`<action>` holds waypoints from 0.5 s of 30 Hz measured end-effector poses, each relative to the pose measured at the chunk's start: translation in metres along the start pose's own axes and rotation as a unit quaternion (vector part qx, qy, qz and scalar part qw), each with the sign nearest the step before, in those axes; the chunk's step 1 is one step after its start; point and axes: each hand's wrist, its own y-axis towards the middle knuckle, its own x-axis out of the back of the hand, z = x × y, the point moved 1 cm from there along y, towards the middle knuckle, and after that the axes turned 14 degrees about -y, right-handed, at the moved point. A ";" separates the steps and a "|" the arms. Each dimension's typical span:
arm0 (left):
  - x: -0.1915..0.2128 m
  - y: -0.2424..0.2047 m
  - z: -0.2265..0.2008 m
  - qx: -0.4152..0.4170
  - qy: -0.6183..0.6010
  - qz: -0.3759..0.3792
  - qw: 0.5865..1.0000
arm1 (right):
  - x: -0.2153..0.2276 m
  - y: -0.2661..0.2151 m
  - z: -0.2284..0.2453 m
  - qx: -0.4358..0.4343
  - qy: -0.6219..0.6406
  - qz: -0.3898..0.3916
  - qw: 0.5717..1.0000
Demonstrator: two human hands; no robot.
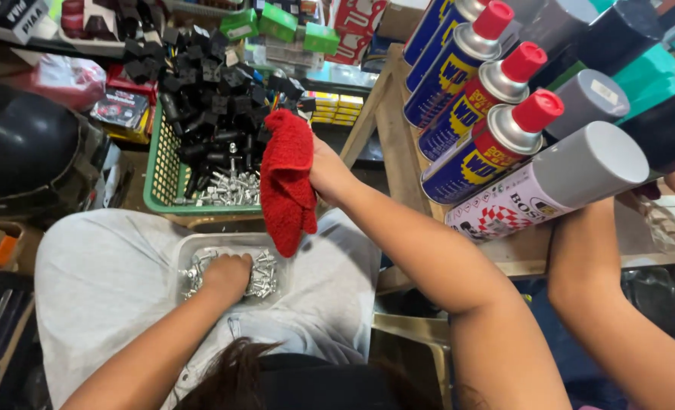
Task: The person sits cross-legged on a chair and cleans small metal screws using a red cloth. They pick up screws from a clear plastic container resting on their lap, wipe each one individually, and place the cleaned screws into a green basket positioned in front of them.
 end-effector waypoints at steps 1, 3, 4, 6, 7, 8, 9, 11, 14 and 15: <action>0.000 -0.002 -0.002 -0.005 0.003 -0.005 1.000 | 0.001 -0.002 0.001 -0.001 -0.001 -0.003 1.000; -0.007 -0.003 0.005 -0.022 0.021 -0.009 0.999 | 0.001 -0.001 0.002 0.000 -0.001 -0.010 1.000; -0.010 -0.003 0.010 -0.037 0.038 -0.011 0.999 | 0.001 -0.001 0.003 -0.001 -0.002 -0.013 1.000; -0.004 -0.007 0.013 -0.046 0.022 -0.004 0.999 | 0.000 -0.002 0.005 -0.001 -0.001 -0.019 1.000; -0.002 -0.010 0.015 -0.053 0.004 0.003 0.999 | -0.001 -0.001 0.005 -0.001 -0.001 -0.021 1.000; 0.000 -0.010 0.017 -0.053 0.006 0.003 0.999 | -0.001 -0.001 0.006 0.000 0.000 -0.022 1.000; 0.002 -0.010 0.018 -0.062 -0.003 -0.002 0.998 | -0.002 0.000 0.007 0.000 0.000 -0.025 1.000; 0.007 -0.011 0.021 -0.071 -0.012 -0.008 0.997 | -0.002 0.000 0.008 -0.001 0.000 -0.028 1.000; 0.012 -0.010 0.022 -0.087 -0.030 -0.052 0.994 | -0.003 -0.001 0.008 -0.005 -0.002 -0.031 1.000; 0.015 -0.009 0.023 -0.062 -0.077 -0.041 0.994 | -0.003 0.000 0.008 -0.007 -0.004 -0.032 0.999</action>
